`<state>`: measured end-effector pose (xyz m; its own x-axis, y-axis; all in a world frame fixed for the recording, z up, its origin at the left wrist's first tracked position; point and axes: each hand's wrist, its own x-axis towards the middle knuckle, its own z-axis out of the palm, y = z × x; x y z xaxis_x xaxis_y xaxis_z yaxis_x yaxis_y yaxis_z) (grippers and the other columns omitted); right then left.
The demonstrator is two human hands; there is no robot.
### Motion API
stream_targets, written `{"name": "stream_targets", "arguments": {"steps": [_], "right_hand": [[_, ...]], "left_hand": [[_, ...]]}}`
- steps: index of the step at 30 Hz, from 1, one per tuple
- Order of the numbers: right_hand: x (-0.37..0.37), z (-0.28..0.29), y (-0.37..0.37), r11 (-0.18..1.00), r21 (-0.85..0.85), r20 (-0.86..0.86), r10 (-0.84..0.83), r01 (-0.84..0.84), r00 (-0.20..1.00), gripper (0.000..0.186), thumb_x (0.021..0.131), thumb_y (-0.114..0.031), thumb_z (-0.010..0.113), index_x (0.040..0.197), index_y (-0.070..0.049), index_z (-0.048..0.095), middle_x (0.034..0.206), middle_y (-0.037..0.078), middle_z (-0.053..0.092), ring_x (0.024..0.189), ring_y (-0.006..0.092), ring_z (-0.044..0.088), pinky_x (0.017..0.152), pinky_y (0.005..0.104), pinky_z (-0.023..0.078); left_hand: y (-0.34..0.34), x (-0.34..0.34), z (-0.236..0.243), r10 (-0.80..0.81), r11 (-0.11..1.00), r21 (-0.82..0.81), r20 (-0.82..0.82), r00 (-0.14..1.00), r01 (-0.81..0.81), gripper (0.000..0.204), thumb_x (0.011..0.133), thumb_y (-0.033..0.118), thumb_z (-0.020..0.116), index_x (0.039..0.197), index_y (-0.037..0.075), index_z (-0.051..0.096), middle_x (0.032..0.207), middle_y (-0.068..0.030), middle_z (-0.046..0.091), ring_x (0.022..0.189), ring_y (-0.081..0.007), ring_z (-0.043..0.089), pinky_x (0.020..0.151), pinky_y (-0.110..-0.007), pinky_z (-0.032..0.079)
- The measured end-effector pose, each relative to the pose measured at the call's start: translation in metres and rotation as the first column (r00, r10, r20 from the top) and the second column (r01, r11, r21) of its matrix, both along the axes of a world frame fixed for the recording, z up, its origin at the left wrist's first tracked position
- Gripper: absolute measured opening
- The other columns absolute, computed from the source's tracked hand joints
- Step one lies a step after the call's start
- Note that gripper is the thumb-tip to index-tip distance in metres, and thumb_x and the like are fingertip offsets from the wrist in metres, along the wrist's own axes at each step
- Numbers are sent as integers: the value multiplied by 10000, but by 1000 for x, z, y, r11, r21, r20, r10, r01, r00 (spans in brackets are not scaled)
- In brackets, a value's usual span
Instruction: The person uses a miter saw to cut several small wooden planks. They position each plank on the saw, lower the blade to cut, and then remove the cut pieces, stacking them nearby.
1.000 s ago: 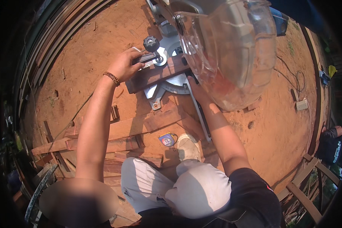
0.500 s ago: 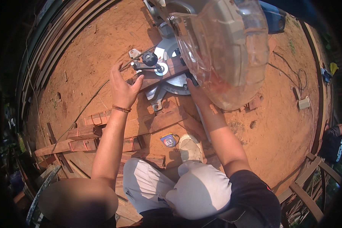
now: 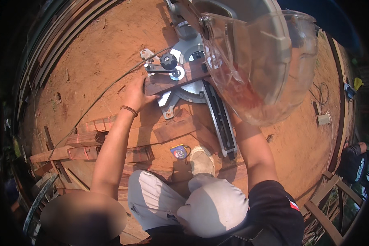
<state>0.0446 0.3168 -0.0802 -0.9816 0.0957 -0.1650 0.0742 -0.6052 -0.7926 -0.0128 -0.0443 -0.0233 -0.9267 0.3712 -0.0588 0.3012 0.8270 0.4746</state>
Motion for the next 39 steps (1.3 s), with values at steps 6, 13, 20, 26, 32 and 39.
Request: {"name": "stream_targets", "arguments": {"steps": [6, 13, 20, 26, 32, 39], "right_hand": [[-4, -5, 2, 833, 552, -47, 13, 16, 999, 452, 904, -60, 781, 1316, -34, 597, 1163, 117, 706, 1061, 222, 684, 940, 370, 546], [-1, -12, -3, 177, 980, -118, 159, 89, 980, 466, 896, -44, 795, 1308, -24, 577, 1167, 110, 697, 1055, 212, 685, 918, 363, 560], [-10, 8, 5, 184, 982, -55, 76, 40, 996, 424, 902, -69, 784, 1280, -20, 600, 1137, 124, 694, 1030, 237, 684, 889, 383, 558], [-4, 19, -2, 207, 978, 0, 14, -3, 1000, 391, 906, -91, 776, 1257, -17, 619, 1111, 136, 690, 1009, 259, 683, 863, 401, 557], [-2, 17, -6, 208, 977, 69, -66, -54, 995, 361, 911, -113, 767, 1233, -14, 639, 1086, 148, 687, 987, 281, 682, 838, 418, 556], [72, 128, -113, 264, 959, 70, 125, -101, 990, 374, 894, -85, 732, 1255, -29, 654, 1077, 168, 661, 1023, 284, 681, 846, 399, 571]], "left_hand": [[9, -2, 14, 8, 975, -220, 52, 999, 4, 869, 697, 358, 925, 1405, 26, 547, 1249, -167, 655, 1223, -353, 600, 1077, -451, 484], [33, 9, 18, 18, 920, -389, -77, 997, -47, 890, 676, 371, 948, 1379, 22, 528, 1211, -159, 640, 1192, -332, 600, 1063, -456, 466], [33, 3, 14, 12, 933, -360, -19, 1000, -18, 903, 665, 319, 958, 1383, -6, 518, 1186, -170, 641, 1138, -348, 616, 1007, -439, 509], [30, 10, 8, -58, 933, -359, -157, 986, -2, 942, 646, 293, 958, 1414, 1, 496, 1174, -170, 623, 1142, -359, 599, 1011, -439, 493], [32, 5, 12, -38, 919, -394, -8, 999, 32, 994, 666, 329, 952, 1471, 1, 472, 1281, -173, 590, 1242, -346, 558, 1083, -460, 456], [48, 26, 27, -10, 928, -366, -196, 980, -64, 876, 771, 441, 871, 1430, -38, 550, 1441, -186, 550, 1387, -343, 481, 1238, -523, 317]]}}
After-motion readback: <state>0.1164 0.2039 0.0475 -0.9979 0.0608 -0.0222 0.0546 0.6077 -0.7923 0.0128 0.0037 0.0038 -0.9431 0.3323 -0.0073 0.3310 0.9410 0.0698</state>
